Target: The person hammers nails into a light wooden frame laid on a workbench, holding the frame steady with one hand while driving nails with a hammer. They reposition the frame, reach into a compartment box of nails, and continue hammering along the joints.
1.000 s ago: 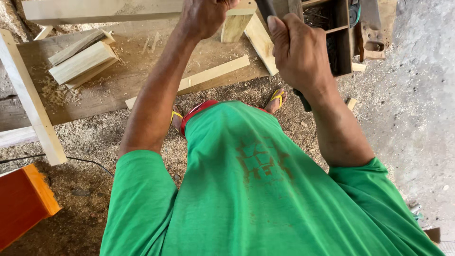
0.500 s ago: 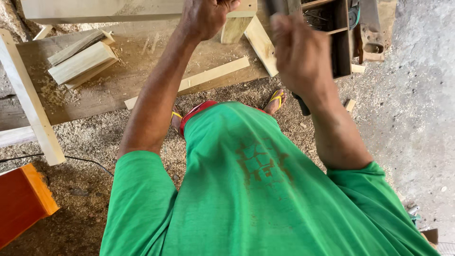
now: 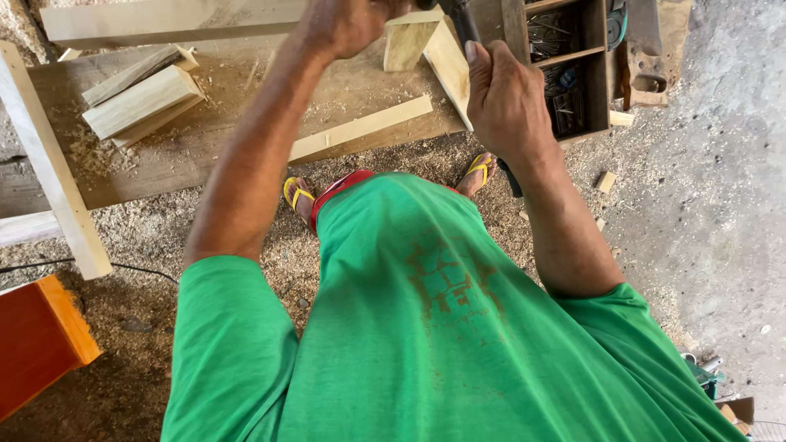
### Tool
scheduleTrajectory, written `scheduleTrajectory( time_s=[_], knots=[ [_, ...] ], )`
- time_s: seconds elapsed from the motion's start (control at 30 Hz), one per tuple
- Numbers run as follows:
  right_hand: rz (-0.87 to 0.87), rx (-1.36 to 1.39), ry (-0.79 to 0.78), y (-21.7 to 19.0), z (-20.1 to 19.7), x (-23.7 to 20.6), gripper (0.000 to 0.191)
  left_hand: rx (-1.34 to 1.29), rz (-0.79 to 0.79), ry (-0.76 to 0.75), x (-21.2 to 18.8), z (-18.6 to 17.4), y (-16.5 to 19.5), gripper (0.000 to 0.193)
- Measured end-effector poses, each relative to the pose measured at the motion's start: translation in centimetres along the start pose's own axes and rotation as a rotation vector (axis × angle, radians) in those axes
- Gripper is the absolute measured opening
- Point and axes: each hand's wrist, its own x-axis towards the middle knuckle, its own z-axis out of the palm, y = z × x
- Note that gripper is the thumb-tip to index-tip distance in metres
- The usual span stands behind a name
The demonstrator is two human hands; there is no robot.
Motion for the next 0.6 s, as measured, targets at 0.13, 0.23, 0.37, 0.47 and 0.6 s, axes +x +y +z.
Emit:
scheduleTrajectory(
  time_s=[0.13, 0.23, 0.37, 0.47, 0.6],
  knots=[
    [-0.024, 0.092, 0.010, 0.7, 0.5, -0.4, 0.044, 0.206, -0.246, -0.380, 0.9, -1.4, -0.3, 0.048],
    [-0.131, 0.148, 0.085, 0.5, 0.6, -0.3, 0.042, 0.391, -0.369, -0.473, 1.6, -1.5, -0.5, 0.056],
    [0.027, 0.177, -0.017, -0.8, -1.0, 0.3, 0.042, 0.307, -0.571, -0.525, 2.6, -0.4, -0.8, 0.047],
    [-0.022, 0.208, -0.012, -2.2, -3.8, 0.2, 0.041, 0.351, -0.460, -0.572, 3.4, 0.3, -1.2, 0.044],
    [-0.056, 0.361, 0.052, -4.0, -7.3, -1.5, 0.045, 0.319, -0.497, -0.614, 3.9, 0.9, -1.5, 0.041]
  ],
)
